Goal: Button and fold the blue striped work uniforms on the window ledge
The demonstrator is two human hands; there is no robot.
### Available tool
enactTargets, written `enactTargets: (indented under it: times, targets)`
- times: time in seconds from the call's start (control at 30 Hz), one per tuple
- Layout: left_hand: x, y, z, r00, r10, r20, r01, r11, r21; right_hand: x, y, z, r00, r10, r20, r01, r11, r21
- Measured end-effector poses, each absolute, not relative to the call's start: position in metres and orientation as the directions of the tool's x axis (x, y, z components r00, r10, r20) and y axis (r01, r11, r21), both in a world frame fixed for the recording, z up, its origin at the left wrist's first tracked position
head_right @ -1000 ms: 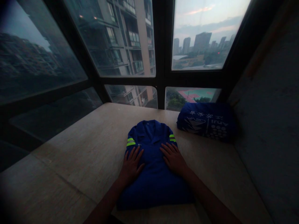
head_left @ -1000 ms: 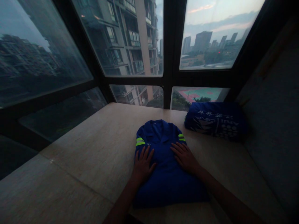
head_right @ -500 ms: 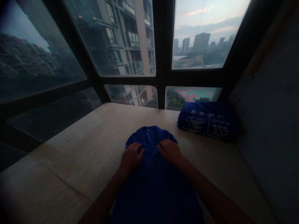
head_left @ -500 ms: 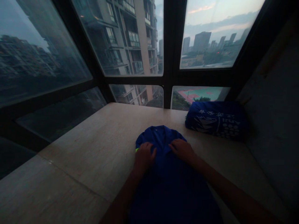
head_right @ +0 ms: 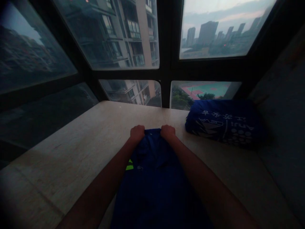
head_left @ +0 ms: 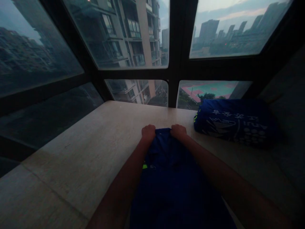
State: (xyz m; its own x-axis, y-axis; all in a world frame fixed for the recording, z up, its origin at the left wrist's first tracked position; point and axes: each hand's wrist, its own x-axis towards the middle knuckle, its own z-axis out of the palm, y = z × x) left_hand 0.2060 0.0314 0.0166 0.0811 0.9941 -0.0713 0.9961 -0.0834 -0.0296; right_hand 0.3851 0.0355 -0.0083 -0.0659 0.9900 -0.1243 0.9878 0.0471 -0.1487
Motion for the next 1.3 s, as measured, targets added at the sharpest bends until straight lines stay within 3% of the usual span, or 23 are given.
enactTargets:
  times: [0.37, 0.53, 0.7, 0.77, 0.9, 1.07, 1.17, 1.3]
  targets:
    - [0.207, 0.031, -0.001, 0.127, 0.991, 0.048, 0.988, -0.130, 0.077, 0.406, 0.027, -0.006, -0.001, 0.997, -0.071, 0.983, -0.012, -0.181]
    - [0.180, 0.008, 0.011, 0.128, 0.976, 0.176, 0.974, -0.157, 0.165, 0.421, 0.006, 0.004, -0.064, 0.998, -0.004, 0.959, 0.060, -0.277]
    - [0.135, -0.063, -0.005, 0.195, 0.955, 0.225, 0.949, -0.242, 0.203, 0.471, -0.069, -0.015, -0.159, 0.972, 0.171, 0.853, 0.223, -0.473]
    - [0.124, -0.096, -0.028, 0.276, 0.940, 0.202, 0.926, -0.316, 0.206, 0.486, -0.104, -0.037, -0.166, 0.959, 0.228, 0.813, 0.264, -0.519]
    - [0.122, -0.132, -0.060, 0.322, 0.945, 0.059, 0.930, -0.327, 0.167, 0.490, -0.140, -0.080, -0.226, 0.946, 0.234, 0.815, 0.315, -0.486]
    - [0.136, -0.124, -0.048, 0.290, 0.957, -0.019, 0.954, -0.288, 0.083, 0.477, -0.129, -0.092, -0.189, 0.953, 0.237, 0.821, 0.285, -0.495]
    - [0.137, -0.120, -0.041, 0.297, 0.951, 0.082, 0.947, -0.304, 0.100, 0.476, -0.128, -0.084, -0.160, 0.946, 0.281, 0.810, 0.289, -0.510]
    - [0.114, -0.139, -0.049, 0.339, 0.877, 0.340, 0.894, -0.413, 0.173, 0.492, -0.154, -0.080, -0.179, 0.857, 0.483, 0.785, 0.420, -0.455]
